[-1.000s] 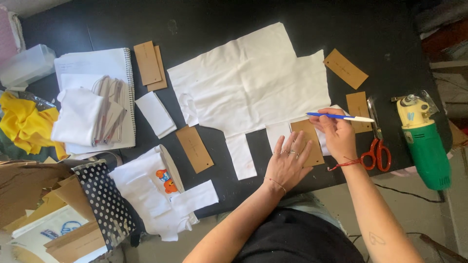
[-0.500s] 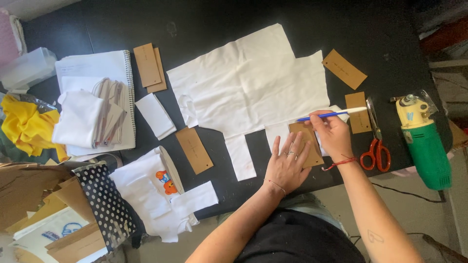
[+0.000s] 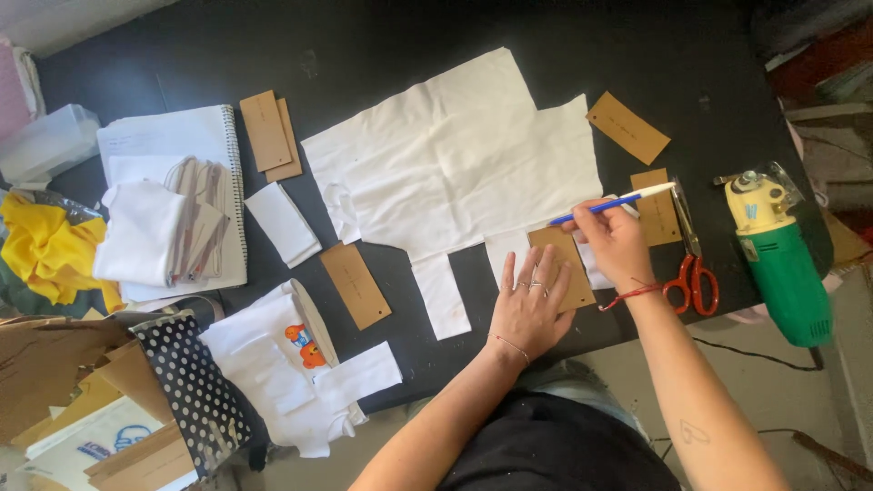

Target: The person uses a cardboard template to mark a white fabric piece with a pen, then cuts the fabric with scissors. They also use a handheld heat-sealing tool on the fabric edges and fold the cut pieces.

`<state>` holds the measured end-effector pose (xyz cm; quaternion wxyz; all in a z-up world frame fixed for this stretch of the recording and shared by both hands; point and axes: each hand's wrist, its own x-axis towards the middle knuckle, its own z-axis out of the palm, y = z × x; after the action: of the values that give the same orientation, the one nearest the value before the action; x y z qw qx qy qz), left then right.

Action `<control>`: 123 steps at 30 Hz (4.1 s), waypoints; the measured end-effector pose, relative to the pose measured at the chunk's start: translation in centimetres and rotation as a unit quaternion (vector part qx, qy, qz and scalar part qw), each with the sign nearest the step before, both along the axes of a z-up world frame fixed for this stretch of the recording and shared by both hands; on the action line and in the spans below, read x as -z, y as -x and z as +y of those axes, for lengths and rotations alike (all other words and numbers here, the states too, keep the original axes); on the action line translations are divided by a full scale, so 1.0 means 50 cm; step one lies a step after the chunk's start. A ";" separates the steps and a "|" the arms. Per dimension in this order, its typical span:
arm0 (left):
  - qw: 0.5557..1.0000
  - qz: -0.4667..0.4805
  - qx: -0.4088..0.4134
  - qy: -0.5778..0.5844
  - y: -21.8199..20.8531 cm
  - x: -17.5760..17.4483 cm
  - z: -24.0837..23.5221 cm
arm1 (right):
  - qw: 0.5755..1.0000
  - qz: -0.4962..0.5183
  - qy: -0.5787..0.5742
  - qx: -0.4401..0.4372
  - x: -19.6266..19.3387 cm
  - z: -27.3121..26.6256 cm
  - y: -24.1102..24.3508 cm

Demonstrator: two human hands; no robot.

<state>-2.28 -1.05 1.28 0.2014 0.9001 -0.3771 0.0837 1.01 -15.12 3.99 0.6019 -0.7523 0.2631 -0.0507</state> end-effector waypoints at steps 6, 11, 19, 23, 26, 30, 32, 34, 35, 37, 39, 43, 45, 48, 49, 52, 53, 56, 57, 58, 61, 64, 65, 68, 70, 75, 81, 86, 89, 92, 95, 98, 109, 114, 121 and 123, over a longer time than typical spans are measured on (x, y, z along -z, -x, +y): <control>1.000 0.004 -0.002 -0.007 -0.003 0.005 -0.005 | 0.993 0.034 0.090 -0.063 0.024 0.010 -0.001; 1.000 -0.016 -0.009 -0.006 -0.005 0.013 -0.003 | 0.994 0.041 0.096 -0.026 0.061 -0.032 0.004; 0.992 0.083 0.057 0.079 -0.017 0.014 0.019 | 0.923 0.156 0.342 -0.085 0.017 -0.112 0.062; 0.983 -0.031 -0.034 0.178 -0.027 -0.118 0.089 | 0.880 0.278 0.354 -0.154 0.011 -0.163 0.131; 0.977 -0.101 -0.098 0.162 -0.045 -0.212 0.187 | 0.921 0.099 0.373 -0.044 0.075 -0.246 0.189; 0.959 -0.184 -0.190 0.101 -0.052 -0.243 0.313 | 0.930 0.248 0.266 -0.045 0.107 -0.293 0.195; 0.959 -0.173 -0.215 0.064 -0.052 -0.204 0.356 | 0.921 0.313 0.227 -0.039 0.113 -0.323 0.203; 0.950 -0.185 -0.247 -0.041 -0.051 -0.129 0.389 | 0.887 0.441 0.132 -0.030 0.128 -0.357 0.212; 0.951 -0.184 -0.247 -0.035 -0.041 -0.112 0.389 | 0.887 0.440 0.137 -0.026 0.170 -0.402 0.242; 0.950 -0.087 -0.288 -0.081 -0.026 -0.075 0.380 | 0.919 0.137 0.370 -0.020 0.246 -0.503 0.313; 0.968 -0.080 -0.239 -0.017 -0.012 -0.084 0.330 | 0.870 0.157 0.467 0.006 0.173 -0.459 0.305; 0.993 -0.027 -0.011 0.112 0.028 -0.079 0.226 | 0.805 0.557 0.099 0.178 -0.015 -0.335 0.222; 0.996 -0.030 0.008 0.083 0.021 -0.062 0.178 | 0.902 0.416 -0.039 0.106 -0.063 -0.303 0.220; 0.997 -0.055 0.006 0.060 0.013 -0.043 0.122 | 0.951 0.238 -0.190 -0.047 -0.065 -0.284 0.202; 0.994 -0.088 -0.017 0.063 0.001 -0.038 0.110 | 0.941 0.224 -0.215 -0.132 -0.050 -0.279 0.182; 0.990 -0.113 -0.029 0.074 -0.012 -0.029 0.092 | 0.779 0.420 0.238 -0.400 -0.121 -0.171 0.030; 0.990 -0.112 -0.031 0.076 -0.007 -0.032 0.092 | 0.777 0.421 0.240 -0.401 -0.133 -0.156 0.004; 0.989 -0.039 -0.110 0.092 -0.004 -0.041 0.100 | 0.640 0.421 0.358 -0.534 -0.152 -0.121 -0.076; 0.985 -0.032 -0.122 0.121 0.000 -0.047 0.105 | 0.614 0.422 0.378 -0.549 -0.151 -0.121 -0.091; 0.979 -0.025 -0.134 0.149 0.004 -0.053 0.110 | 0.588 0.421 0.398 -0.564 -0.150 -0.120 -0.106; 0.984 -0.003 -0.117 0.136 0.001 -0.047 0.122 | 0.584 0.361 0.430 -0.586 -0.113 -0.133 -0.140; 0.986 -0.022 -0.113 0.124 0.007 -0.035 0.121 | 0.582 0.379 0.425 -0.580 -0.143 -0.096 -0.174; 0.985 -0.020 -0.116 0.123 0.011 -0.030 0.120 | 0.580 0.380 0.424 -0.583 -0.134 -0.099 -0.178; 0.985 -0.019 -0.119 0.120 0.013 -0.020 0.116 | 0.565 0.352 0.450 -0.596 -0.120 -0.102 -0.194; 0.987 -0.006 -0.115 0.114 0.012 -0.021 0.117 | 0.567 0.376 0.422 -0.600 -0.127 -0.092 -0.201; 0.988 0.003 -0.111 0.111 0.011 -0.021 0.118 | 0.578 0.341 0.426 -0.606 -0.105 -0.097 -0.204; 0.988 -0.009 -0.104 0.111 0.010 -0.023 0.121 | 0.565 0.348 0.430 -0.612 -0.121 -0.068 -0.213; 0.991 0.006 -0.091 0.101 0.012 -0.017 0.124 | 0.551 0.331 0.444 -0.624 -0.131 -0.035 -0.222; 0.990 -0.006 -0.094 0.102 0.012 -0.015 0.123 | 0.558 0.342 0.430 -0.623 -0.138 -0.010 -0.225; 0.992 -0.006 -0.092 0.090 0.015 -0.013 0.123 | 0.556 0.319 0.442 -0.628 -0.135 0.012 -0.226; 0.994 0.007 -0.079 0.075 0.020 -0.020 0.129 | 0.575 0.330 0.409 -0.627 -0.134 0.039 -0.229; 0.994 0.018 -0.055 0.090 0.034 -0.059 0.135 | 0.605 0.270 0.393 -0.638 -0.137 0.030 -0.211; 0.987 0.098 0.045 -0.119 0.016 -0.023 0.027 | 0.710 0.318 0.372 -0.507 -0.117 -0.278 -0.164; 0.993 0.111 0.042 0.008 0.039 -0.024 0.048 | 0.600 0.435 0.403 -0.538 -0.152 -0.246 -0.145; 0.996 0.051 0.011 0.067 0.042 -0.013 0.036 | 0.575 0.362 0.440 -0.588 -0.106 -0.252 -0.152; 0.996 0.061 0.022 0.054 0.049 -0.002 0.029 | 0.582 0.381 0.427 -0.577 -0.122 -0.232 -0.160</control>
<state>-4.75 0.41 1.37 0.2742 0.8828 -0.3787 0.0448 8.99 -26.72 10.06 -0.0420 -0.8664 -0.0733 0.4921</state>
